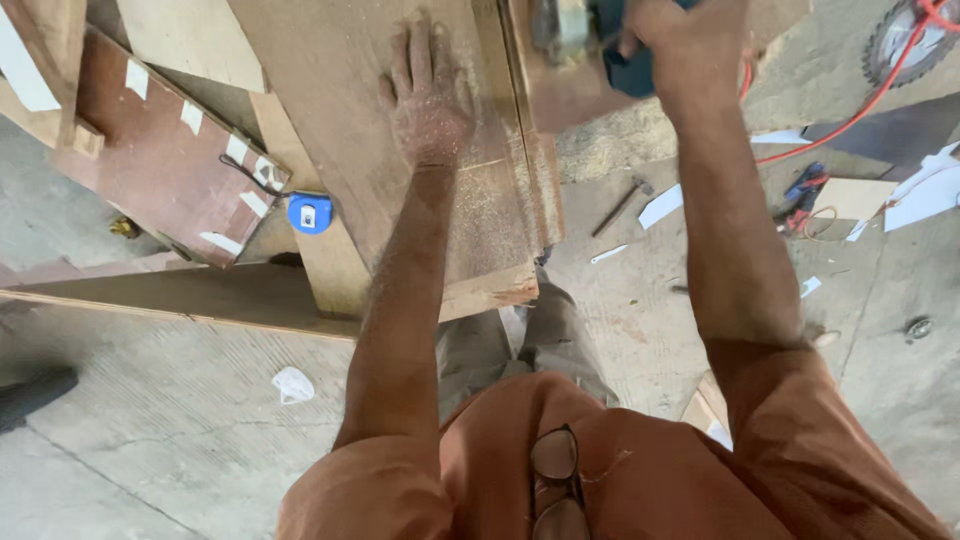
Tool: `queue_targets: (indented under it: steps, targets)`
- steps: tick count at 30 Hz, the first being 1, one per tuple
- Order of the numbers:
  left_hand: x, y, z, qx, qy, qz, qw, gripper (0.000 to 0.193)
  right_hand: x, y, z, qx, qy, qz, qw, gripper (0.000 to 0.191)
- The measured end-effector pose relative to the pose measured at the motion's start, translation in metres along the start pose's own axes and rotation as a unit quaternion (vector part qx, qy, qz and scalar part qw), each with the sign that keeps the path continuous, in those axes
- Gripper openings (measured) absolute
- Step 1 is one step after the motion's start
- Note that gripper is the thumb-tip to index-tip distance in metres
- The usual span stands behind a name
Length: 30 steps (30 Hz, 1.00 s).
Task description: The person aligns a thin wooden strip on a larger plywood sheet, then uses a circular saw to cut along the strip. After cutting, the person removes the strip, measures the cut edge with a folding ruler, and marks the wood with a pencil.
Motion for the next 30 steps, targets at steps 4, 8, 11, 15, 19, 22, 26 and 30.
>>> queue_targets:
  steps: [4,8,11,15,19,22,26,30]
  targets:
    - [-0.003,-0.002,-0.001,0.022,-0.004,0.014,1.0,0.064,-0.02,0.054,0.055,0.07,-0.037,-0.137,0.987,0.025]
    - [-0.002,-0.004,-0.001,0.015,-0.009,0.011,1.0,0.064,-0.021,0.102,0.067,0.123,-0.05,-0.144,0.981,0.043]
    - [0.002,0.009,0.001,0.067,-0.012,0.022,0.997,0.063,-0.007,0.13,0.045,0.142,-0.069,-0.21,0.965,0.039]
    - [0.004,0.016,0.003,0.054,0.006,0.07,0.996,0.064,0.045,0.168,0.003,0.184,-0.106,-0.373,0.903,0.017]
    - [0.009,0.021,0.0,0.056,0.011,0.064,0.996,0.063,0.102,0.214,-0.01,0.149,-0.074,-0.518,0.839,0.013]
    - [0.015,0.029,-0.001,0.094,-0.005,0.062,0.994,0.063,0.137,0.24,-0.003,0.117,-0.047,-0.631,0.766,0.021]
    - [0.015,0.025,-0.003,0.077,0.005,0.072,0.994,0.062,0.18,0.261,0.029,0.243,-0.084,-0.689,0.678,0.037]
    - [0.012,0.021,-0.004,0.079,0.018,0.057,0.995,0.06,0.218,0.256,0.071,0.395,-0.225,-0.65,0.609,0.052]
Point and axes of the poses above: each hand's wrist, its own z-axis away from the middle knuckle, its own y-axis out of the back of the hand, x = y × z, the point moved 9 cm from there along -z, towards the middle knuckle, and after that the axes turned 12 degrees about y, right-handed, at the moved point
